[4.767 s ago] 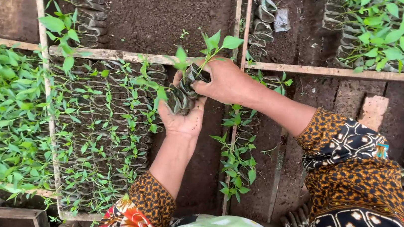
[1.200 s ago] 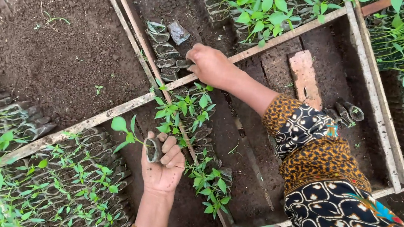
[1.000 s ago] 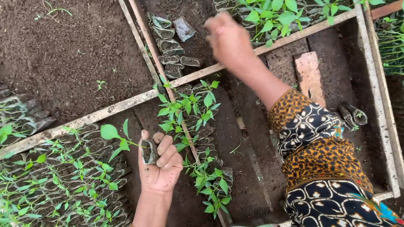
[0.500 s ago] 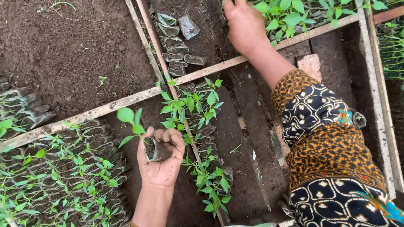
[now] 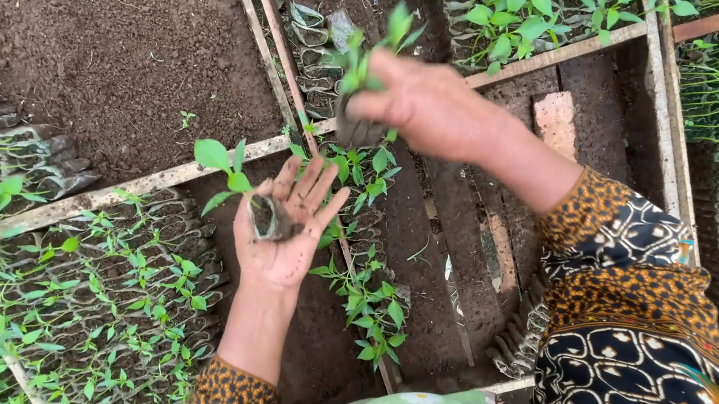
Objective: Arranging small seedlings in plastic sleeves into wooden nursery trays.
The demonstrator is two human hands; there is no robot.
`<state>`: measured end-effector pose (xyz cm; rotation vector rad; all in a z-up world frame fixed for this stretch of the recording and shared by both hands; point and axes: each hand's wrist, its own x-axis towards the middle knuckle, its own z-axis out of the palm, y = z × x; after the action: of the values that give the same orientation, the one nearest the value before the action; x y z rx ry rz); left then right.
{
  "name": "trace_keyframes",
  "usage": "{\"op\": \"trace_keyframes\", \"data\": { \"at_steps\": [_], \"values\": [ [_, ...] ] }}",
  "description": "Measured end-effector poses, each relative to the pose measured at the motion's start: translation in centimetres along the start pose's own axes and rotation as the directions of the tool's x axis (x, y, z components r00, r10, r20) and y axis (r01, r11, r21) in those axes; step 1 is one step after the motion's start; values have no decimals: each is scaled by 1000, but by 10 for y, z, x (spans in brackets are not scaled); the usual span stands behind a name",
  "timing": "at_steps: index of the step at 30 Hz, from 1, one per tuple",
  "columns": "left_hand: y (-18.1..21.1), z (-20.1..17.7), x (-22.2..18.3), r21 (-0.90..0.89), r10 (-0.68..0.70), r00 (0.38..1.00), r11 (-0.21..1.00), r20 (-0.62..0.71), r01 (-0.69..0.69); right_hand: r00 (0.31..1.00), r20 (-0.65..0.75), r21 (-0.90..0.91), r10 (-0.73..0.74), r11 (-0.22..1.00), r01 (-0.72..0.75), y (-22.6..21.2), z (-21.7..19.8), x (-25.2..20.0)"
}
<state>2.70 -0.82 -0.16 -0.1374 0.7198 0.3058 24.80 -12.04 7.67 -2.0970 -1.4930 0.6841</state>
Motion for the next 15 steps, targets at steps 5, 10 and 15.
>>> {"op": "trace_keyframes", "data": {
  "at_steps": [5, 10, 15],
  "values": [
    [-14, 1, 2, 77, -89, 996, 993, 21, 87, 902, 157, 14, -401, 915, 404, 2, 55, -14],
    [-17, -10, -1, -58, -137, 990, 989, 27, 139, 873, -186, 232, -450, 844, 484, 11, 56, -21],
    [-9, -14, -3, -68, -102, 995, 993, 3, 102, 848, -401, 257, -346, 846, 466, 21, 79, -29]
  ]
}}
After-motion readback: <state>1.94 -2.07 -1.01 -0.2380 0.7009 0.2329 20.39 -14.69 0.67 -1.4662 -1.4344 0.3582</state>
